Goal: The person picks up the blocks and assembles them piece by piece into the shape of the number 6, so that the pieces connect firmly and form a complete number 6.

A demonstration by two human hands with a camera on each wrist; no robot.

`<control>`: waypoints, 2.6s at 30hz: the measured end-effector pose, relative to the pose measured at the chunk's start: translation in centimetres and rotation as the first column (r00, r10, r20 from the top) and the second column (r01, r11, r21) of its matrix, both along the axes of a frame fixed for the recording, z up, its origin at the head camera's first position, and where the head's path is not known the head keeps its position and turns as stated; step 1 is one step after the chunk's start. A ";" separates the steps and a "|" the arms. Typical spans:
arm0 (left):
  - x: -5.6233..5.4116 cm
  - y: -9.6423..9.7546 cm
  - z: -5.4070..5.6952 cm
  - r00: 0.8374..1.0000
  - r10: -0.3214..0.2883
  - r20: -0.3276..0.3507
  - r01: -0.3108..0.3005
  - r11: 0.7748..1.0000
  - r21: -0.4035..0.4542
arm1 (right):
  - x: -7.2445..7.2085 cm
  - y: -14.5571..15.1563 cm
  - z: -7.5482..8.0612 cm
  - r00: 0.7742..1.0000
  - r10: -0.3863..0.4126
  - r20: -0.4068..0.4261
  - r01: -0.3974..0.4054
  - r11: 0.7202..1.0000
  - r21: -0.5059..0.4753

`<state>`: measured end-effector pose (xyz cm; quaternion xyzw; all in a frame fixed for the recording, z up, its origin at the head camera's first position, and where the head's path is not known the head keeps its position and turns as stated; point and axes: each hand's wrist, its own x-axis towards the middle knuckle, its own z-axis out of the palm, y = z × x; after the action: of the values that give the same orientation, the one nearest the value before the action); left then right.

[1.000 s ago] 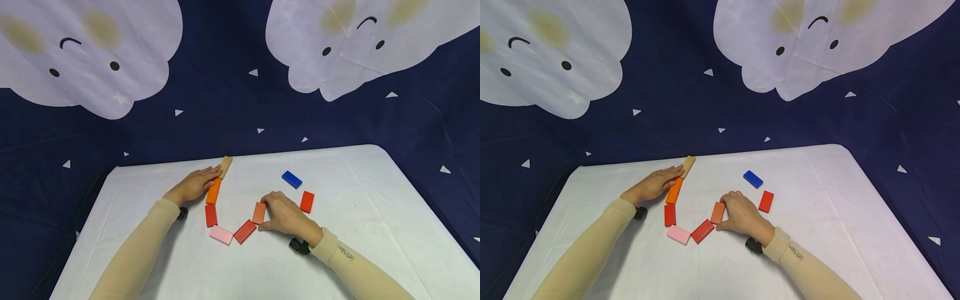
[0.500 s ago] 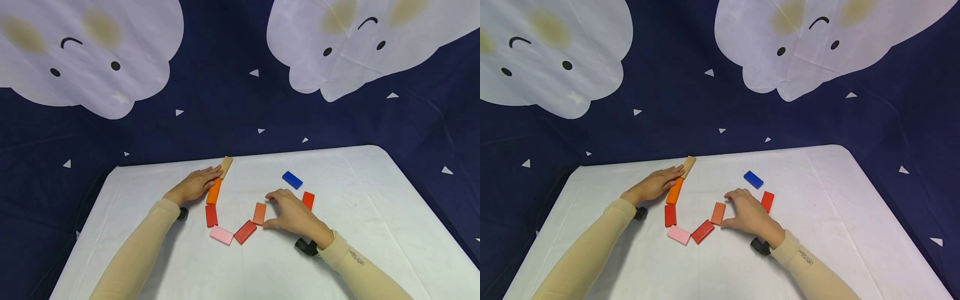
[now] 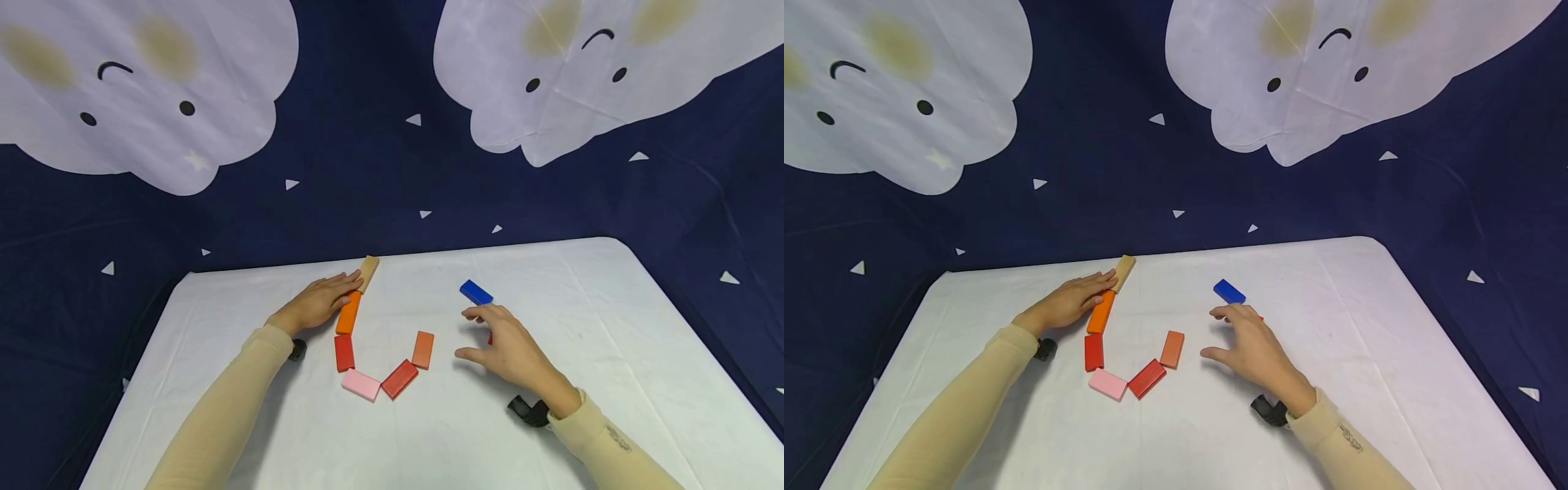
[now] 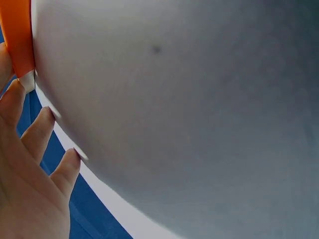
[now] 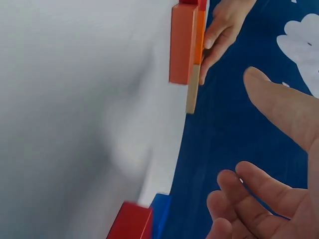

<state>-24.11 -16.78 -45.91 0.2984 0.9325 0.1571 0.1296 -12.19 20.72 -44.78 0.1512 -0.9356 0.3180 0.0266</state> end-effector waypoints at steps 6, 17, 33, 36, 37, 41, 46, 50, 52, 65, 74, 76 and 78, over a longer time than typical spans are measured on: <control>0.1 0.0 0.1 1.000 -0.002 -0.003 0.002 1.000 0.008 | 0.3 1.4 -0.2 0.998 -0.047 -0.031 0.047 0.999 -0.016; 0.0 -0.1 0.1 1.000 -0.002 -0.004 0.002 1.000 0.006 | 0.6 3.5 -1.2 0.989 -0.129 -0.069 0.130 0.991 0.011; 0.1 -0.1 0.2 1.000 -0.019 -0.021 0.019 1.000 0.024 | 0.1 4.6 -1.8 0.981 -0.195 -0.019 0.195 0.981 -0.024; 0.1 -0.1 0.3 1.000 -0.016 -0.016 0.016 1.000 0.021 | -0.1 4.8 -1.9 0.979 -0.204 0.000 0.204 0.979 -0.029; 0.1 -0.1 0.3 1.000 -0.016 -0.016 0.016 1.000 0.020 | -0.1 4.8 -1.9 0.978 -0.207 0.008 0.207 0.978 -0.025; 0.1 -0.1 0.3 1.000 -0.005 -0.008 0.005 1.000 0.004 | -0.3 4.9 -1.9 0.974 -0.221 0.045 0.221 0.975 0.002; 0.1 0.0 0.3 1.000 0.007 0.006 -0.007 1.000 0.003 | -0.5 4.8 -1.9 0.968 -0.238 0.076 0.234 0.970 0.057; 0.1 0.0 0.3 1.000 0.006 0.006 -0.006 1.000 0.007 | -0.6 4.7 -1.9 0.965 -0.246 0.092 0.239 0.967 0.086; 0.1 0.0 0.3 1.000 0.004 0.005 -0.004 1.000 0.007 | -0.6 4.6 -1.9 0.964 -0.247 0.095 0.238 0.967 0.090; 0.0 -0.2 0.2 1.000 -0.002 0.009 0.002 1.000 -0.006 | -0.9 4.3 -1.8 0.968 -0.226 0.105 0.214 0.970 0.112; 0.1 -0.1 0.1 1.000 -0.003 0.016 0.003 1.000 0.005 | -0.8 4.2 -1.6 0.970 -0.225 0.091 0.212 0.968 0.136; 0.1 -0.2 0.1 1.000 -0.017 0.002 0.017 1.000 0.008 | -0.7 4.2 -1.5 0.969 -0.228 0.093 0.215 0.968 0.133; 0.1 -0.2 0.1 0.999 -0.028 -0.015 0.028 1.000 0.011 | -0.6 4.2 -1.3 0.969 -0.228 0.096 0.216 0.969 0.123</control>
<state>-24.01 -17.02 -45.85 0.3135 0.9281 0.1585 0.1233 -12.80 24.91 -46.11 0.0288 -0.9629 0.2683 0.0022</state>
